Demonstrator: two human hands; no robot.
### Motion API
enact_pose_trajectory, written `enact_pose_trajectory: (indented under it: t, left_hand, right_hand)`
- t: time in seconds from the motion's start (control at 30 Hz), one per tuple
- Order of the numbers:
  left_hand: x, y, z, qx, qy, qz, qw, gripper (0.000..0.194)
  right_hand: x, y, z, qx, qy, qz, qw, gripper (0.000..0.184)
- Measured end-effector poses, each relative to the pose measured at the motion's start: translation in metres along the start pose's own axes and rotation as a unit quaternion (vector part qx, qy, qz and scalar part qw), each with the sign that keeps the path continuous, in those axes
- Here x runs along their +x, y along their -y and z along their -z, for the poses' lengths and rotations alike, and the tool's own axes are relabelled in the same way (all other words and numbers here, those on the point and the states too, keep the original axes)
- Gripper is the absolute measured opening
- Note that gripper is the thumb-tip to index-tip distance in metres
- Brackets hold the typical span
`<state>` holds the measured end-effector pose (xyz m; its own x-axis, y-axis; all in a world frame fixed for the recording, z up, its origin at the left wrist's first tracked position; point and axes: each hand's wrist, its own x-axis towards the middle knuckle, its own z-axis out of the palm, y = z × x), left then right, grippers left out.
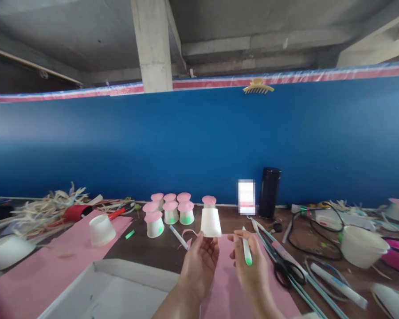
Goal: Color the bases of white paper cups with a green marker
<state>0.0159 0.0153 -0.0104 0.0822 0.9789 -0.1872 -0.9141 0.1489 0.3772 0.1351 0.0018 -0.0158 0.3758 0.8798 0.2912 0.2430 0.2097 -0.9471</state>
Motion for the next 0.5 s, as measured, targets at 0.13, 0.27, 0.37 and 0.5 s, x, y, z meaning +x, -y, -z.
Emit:
enact_pose_trajectory:
  t: [0.13,0.27,0.37,0.5]
  left_hand:
    - [-0.0011,-0.0001,-0.0009,-0.016,-0.008,0.009,1.0,0.016]
    - [-0.0051,0.0022,-0.0045,-0.017,-0.004,0.026,1.0,0.013]
    - [-0.0078,0.0033,-0.0076,-0.014,-0.014,0.049,0.999,0.012]
    - [-0.0087,0.005,-0.0092,-0.008,-0.009,0.059,0.998,0.013]
  right_hand:
    - [0.0074,-0.0072,-0.0061,0.165,0.04,-0.195,0.966,0.032]
    - [0.0062,-0.0052,-0.0077,0.33,0.047,-0.304,0.893,0.033]
    - [0.007,-0.0029,-0.0063,0.39,0.06,-0.326,0.859,0.023]
    - [0.0117,-0.0034,-0.0044,0.443,0.069,-0.348,0.823,0.01]
